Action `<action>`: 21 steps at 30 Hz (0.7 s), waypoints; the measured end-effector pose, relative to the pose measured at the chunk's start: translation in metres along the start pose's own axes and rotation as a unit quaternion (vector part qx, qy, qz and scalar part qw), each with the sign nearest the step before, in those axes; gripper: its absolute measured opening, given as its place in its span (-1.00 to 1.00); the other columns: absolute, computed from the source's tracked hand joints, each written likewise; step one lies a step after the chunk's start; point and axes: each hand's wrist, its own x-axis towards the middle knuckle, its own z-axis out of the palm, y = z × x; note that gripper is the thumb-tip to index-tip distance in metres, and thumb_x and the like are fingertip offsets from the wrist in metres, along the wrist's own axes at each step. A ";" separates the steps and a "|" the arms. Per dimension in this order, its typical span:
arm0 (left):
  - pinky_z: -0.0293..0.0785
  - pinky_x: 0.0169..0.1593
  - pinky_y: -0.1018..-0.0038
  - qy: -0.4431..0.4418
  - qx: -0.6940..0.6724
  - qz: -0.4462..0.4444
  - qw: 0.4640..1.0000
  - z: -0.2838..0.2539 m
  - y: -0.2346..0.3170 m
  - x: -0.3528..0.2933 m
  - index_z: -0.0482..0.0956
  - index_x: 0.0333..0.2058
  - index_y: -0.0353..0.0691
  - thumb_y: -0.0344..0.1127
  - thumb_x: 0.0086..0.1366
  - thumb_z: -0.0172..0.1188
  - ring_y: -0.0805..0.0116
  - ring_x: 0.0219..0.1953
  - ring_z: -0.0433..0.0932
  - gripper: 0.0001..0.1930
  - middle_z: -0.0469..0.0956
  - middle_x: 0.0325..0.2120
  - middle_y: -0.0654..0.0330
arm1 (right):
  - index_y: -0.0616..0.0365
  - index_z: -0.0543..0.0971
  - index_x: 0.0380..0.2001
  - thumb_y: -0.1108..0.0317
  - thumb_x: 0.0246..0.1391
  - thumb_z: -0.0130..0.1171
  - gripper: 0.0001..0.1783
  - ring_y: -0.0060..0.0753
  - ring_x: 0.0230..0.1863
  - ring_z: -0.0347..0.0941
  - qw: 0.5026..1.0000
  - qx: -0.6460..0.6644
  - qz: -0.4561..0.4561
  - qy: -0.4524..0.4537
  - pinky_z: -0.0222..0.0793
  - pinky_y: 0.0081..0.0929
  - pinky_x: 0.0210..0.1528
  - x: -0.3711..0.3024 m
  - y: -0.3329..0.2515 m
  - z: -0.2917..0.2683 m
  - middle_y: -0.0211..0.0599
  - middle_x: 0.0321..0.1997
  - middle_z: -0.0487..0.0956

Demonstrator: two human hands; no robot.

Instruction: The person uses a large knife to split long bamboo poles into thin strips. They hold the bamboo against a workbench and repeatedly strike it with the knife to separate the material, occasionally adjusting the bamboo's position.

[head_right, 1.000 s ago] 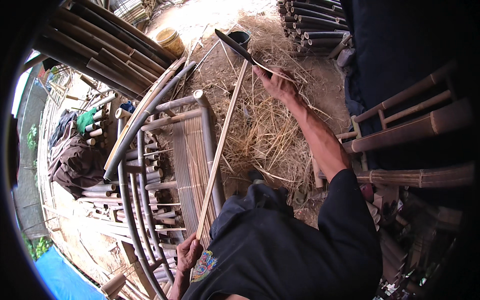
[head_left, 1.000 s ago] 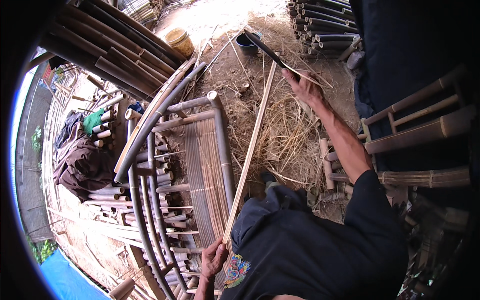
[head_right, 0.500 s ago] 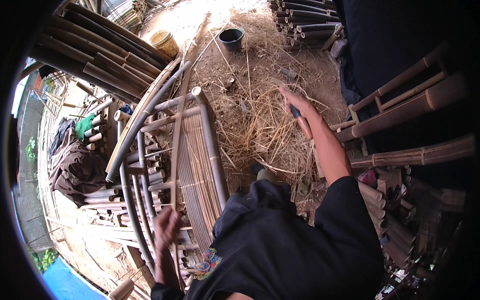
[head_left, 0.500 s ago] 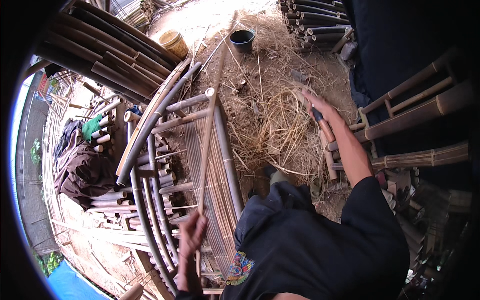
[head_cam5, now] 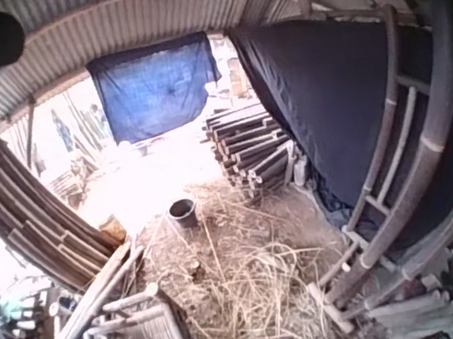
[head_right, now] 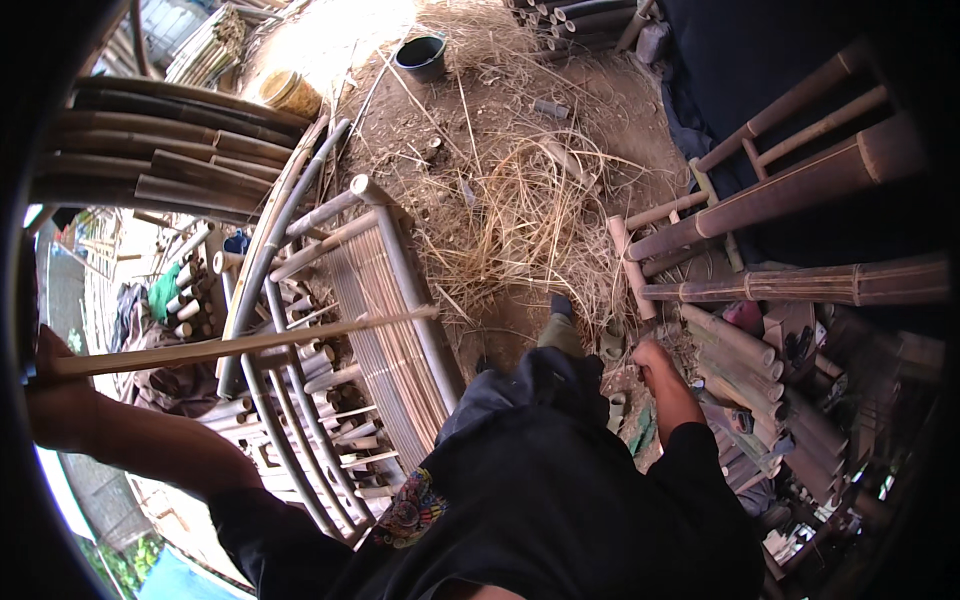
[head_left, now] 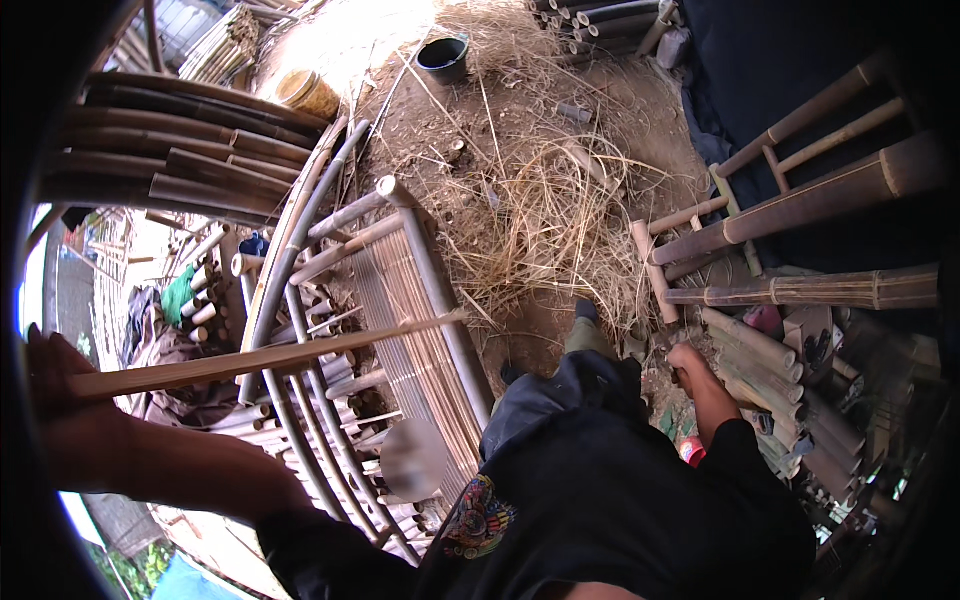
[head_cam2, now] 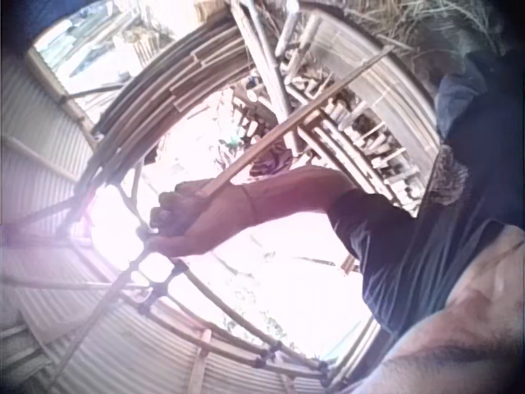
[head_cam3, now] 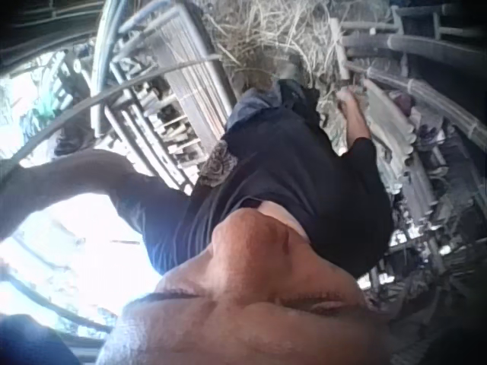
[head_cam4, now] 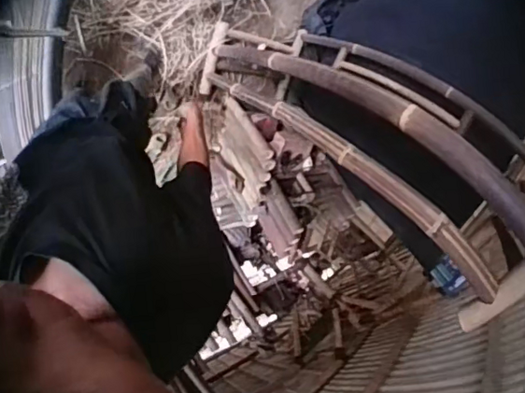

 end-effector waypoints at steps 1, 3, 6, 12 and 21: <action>0.56 -0.37 0.60 0.017 -0.079 -0.067 0.994 0.027 0.011 -0.015 0.49 -0.22 -0.35 -0.19 0.38 -0.09 0.41 -0.43 0.53 -0.69 0.53 -0.42 0.09 | 0.31 0.64 -0.37 0.37 -0.12 0.05 -0.71 -0.01 -0.34 0.60 1.000 0.024 0.011 -0.003 0.49 -0.19 -0.23 0.004 0.006 -0.001 0.10 -0.38 0.62; 0.59 -0.46 0.64 0.084 -0.247 -0.187 0.947 0.087 0.033 -0.046 0.46 -0.51 -0.28 0.05 0.47 -0.35 0.44 -0.65 0.50 -0.41 0.55 -0.53 0.03 | 0.30 0.64 -0.38 0.39 -0.13 0.07 -0.74 -0.03 -0.40 0.60 0.997 0.069 0.036 -0.014 0.50 -0.18 -0.31 0.001 0.013 -0.016 0.11 -0.45 0.61; 0.11 -0.76 0.75 0.033 -0.228 -0.205 0.951 0.198 0.058 -0.122 0.04 -0.69 0.01 0.24 0.42 -0.45 0.67 -0.82 -0.04 -0.42 0.08 -0.77 0.32 | 0.28 0.55 -0.27 0.39 -0.03 0.07 -0.75 -0.16 -0.52 0.55 0.979 0.203 -0.013 -0.006 0.47 -0.18 -0.46 0.017 0.045 -0.015 -0.03 -0.44 0.58; -0.05 -0.80 0.73 0.063 -0.228 -0.168 0.957 0.321 0.065 -0.226 -0.01 -0.67 -0.04 0.19 0.43 -0.41 0.60 -0.79 0.04 -0.44 0.03 -0.68 0.35 | 0.21 0.40 0.01 0.41 0.07 0.11 -0.60 -0.48 -0.65 0.41 0.954 0.231 -0.171 0.082 0.39 -0.43 -0.58 0.025 0.047 -0.060 -0.31 -0.57 0.44; -0.01 -0.76 0.69 0.046 -0.357 -0.157 0.920 0.352 0.088 -0.225 0.04 -0.59 -0.07 0.15 0.44 -0.35 0.55 -0.71 0.02 -0.49 0.06 -0.63 0.30 | 0.22 0.28 0.21 0.30 0.12 0.08 -0.41 0.09 -0.05 0.48 0.912 0.312 -0.265 0.004 0.37 -0.22 -0.01 -0.044 -0.069 -0.176 0.11 -0.07 0.52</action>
